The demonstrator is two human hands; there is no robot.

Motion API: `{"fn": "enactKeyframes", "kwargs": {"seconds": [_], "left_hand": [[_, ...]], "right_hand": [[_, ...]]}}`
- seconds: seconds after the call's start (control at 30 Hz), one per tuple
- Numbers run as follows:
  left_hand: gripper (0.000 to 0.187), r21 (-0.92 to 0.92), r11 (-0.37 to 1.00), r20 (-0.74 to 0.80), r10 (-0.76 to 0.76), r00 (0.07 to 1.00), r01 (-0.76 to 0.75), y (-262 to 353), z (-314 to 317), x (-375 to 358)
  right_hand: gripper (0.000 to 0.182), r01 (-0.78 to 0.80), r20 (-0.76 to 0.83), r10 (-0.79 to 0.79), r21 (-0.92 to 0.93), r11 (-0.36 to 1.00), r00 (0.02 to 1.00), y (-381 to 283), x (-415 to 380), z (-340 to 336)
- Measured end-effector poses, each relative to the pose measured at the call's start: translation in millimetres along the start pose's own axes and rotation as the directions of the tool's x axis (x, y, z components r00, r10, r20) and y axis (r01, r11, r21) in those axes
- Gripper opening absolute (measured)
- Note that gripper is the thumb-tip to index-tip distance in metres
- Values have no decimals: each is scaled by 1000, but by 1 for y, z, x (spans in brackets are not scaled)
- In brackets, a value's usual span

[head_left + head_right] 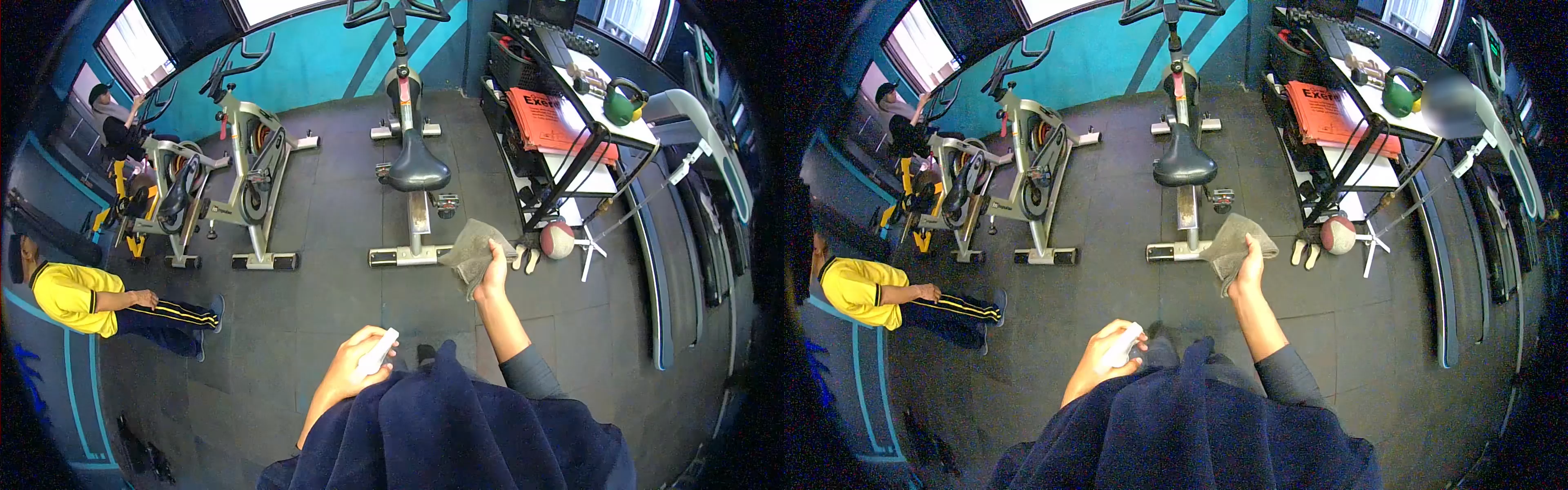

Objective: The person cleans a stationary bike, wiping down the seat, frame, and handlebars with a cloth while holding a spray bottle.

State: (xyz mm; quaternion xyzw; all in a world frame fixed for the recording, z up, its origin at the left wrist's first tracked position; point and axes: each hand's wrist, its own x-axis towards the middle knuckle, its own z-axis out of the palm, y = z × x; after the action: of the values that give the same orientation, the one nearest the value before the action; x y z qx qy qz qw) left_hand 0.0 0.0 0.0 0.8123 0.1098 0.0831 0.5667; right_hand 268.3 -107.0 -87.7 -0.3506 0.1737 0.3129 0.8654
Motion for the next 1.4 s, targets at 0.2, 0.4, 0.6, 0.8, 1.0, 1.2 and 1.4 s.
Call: {"fn": "enactKeyframes", "kwargs": {"seconds": [0.2,0.4,0.6,0.8,1.0,1.2,1.4], "left_hand": [[32,-90,995,70,-45,997,52,-19,-44,76],[30,41,993,220,99,970,-110,-42,-95,144],[32,5,997,285,75,956,-80,-70,-134,181],[33,31,998,515,34,856,-58,-85,-150,210],[28,82,952,553,202,808,-294,-100,-149,235],[30,-50,979,579,190,793,-198,-95,-161,249],[28,-47,983,564,172,807,-176,-93,-171,262]], "right_hand": [[63,678,171,-788,-634,372,592,40,66,32],[88,363,584,-90,-609,-705,807,97,129,2],[93,169,335,-42,-573,-802,941,114,140,30],[77,120,414,-110,-492,-862,904,114,196,57],[56,151,225,12,-611,-778,974,93,235,88],[78,137,414,-172,-619,-773,894,117,159,43],[89,68,324,-134,-542,-838,936,125,137,40]]}}
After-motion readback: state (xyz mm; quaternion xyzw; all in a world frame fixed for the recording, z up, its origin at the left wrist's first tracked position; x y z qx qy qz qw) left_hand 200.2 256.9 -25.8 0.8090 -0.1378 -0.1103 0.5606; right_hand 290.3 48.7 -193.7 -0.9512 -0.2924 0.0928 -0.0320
